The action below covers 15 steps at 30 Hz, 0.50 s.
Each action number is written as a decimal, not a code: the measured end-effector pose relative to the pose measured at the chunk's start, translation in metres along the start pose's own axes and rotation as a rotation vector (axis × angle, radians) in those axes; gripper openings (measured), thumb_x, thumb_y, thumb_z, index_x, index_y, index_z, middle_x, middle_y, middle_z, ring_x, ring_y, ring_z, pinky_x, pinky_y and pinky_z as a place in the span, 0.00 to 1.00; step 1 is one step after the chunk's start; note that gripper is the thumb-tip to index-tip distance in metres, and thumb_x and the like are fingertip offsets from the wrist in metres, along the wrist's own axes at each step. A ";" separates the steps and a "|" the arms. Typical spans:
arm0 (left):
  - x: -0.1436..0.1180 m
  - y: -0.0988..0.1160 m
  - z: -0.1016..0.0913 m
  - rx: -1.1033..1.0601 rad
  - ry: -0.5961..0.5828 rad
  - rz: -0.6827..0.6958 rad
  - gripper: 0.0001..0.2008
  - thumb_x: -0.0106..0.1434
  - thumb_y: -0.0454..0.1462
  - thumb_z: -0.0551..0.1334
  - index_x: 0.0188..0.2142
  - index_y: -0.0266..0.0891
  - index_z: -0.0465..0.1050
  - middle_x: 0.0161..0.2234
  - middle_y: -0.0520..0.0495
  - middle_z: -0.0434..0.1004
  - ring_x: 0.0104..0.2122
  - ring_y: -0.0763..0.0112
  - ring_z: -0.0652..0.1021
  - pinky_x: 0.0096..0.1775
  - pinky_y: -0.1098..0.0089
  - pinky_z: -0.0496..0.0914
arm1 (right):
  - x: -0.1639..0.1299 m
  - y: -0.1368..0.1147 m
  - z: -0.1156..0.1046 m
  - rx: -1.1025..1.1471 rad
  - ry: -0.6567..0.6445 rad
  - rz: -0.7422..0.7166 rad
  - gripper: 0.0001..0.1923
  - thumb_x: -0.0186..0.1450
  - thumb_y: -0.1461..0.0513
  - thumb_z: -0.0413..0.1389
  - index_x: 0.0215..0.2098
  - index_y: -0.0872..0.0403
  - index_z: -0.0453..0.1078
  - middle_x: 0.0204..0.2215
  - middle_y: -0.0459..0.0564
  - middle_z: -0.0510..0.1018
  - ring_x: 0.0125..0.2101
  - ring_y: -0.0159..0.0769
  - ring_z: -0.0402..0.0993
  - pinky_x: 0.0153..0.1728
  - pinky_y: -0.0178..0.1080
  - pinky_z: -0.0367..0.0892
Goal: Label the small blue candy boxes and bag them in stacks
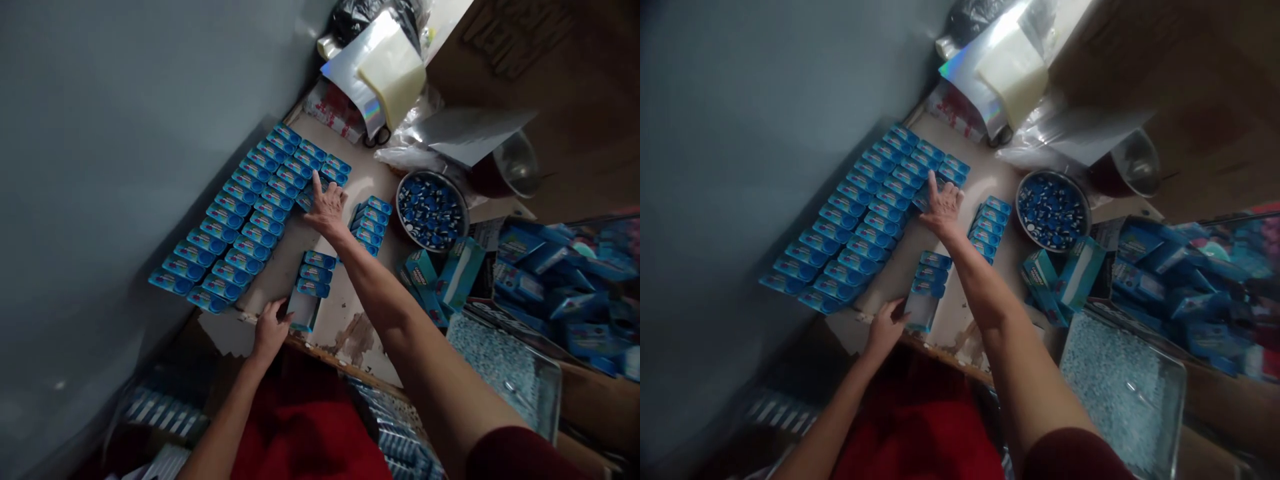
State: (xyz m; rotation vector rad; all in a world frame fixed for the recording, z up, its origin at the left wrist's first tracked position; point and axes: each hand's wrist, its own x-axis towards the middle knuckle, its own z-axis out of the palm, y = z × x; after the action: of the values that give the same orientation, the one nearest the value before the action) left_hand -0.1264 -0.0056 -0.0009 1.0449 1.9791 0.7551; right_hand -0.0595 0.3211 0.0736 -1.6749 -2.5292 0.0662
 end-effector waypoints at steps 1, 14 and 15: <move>0.000 -0.002 -0.001 -0.056 -0.014 -0.022 0.20 0.60 0.40 0.65 0.52 0.36 0.77 0.49 0.36 0.80 0.51 0.53 0.79 0.56 0.54 0.72 | -0.002 0.001 -0.006 0.011 -0.006 0.000 0.55 0.58 0.57 0.60 0.76 0.55 0.39 0.53 0.63 0.62 0.52 0.56 0.57 0.56 0.58 0.50; -0.088 0.030 -0.072 -0.557 -0.153 -0.425 0.34 0.62 0.59 0.62 0.54 0.34 0.76 0.43 0.39 0.83 0.36 0.62 0.83 0.39 0.63 0.80 | -0.343 -0.026 -0.107 0.266 0.077 -0.312 0.49 0.64 0.54 0.58 0.77 0.37 0.37 0.66 0.58 0.62 0.65 0.56 0.62 0.60 0.60 0.64; -0.095 0.034 -0.073 -0.535 -0.135 -0.391 0.33 0.63 0.58 0.62 0.56 0.35 0.75 0.46 0.39 0.83 0.40 0.60 0.84 0.42 0.62 0.80 | -0.352 -0.027 -0.086 0.240 0.091 -0.292 0.47 0.65 0.56 0.57 0.76 0.36 0.39 0.66 0.58 0.63 0.65 0.56 0.63 0.60 0.60 0.64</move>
State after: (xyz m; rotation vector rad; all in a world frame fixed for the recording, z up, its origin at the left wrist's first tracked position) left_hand -0.1374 -0.0808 0.0976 0.3689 1.6563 0.8955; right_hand 0.0615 -0.0148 0.1390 -1.1854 -2.5483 0.2507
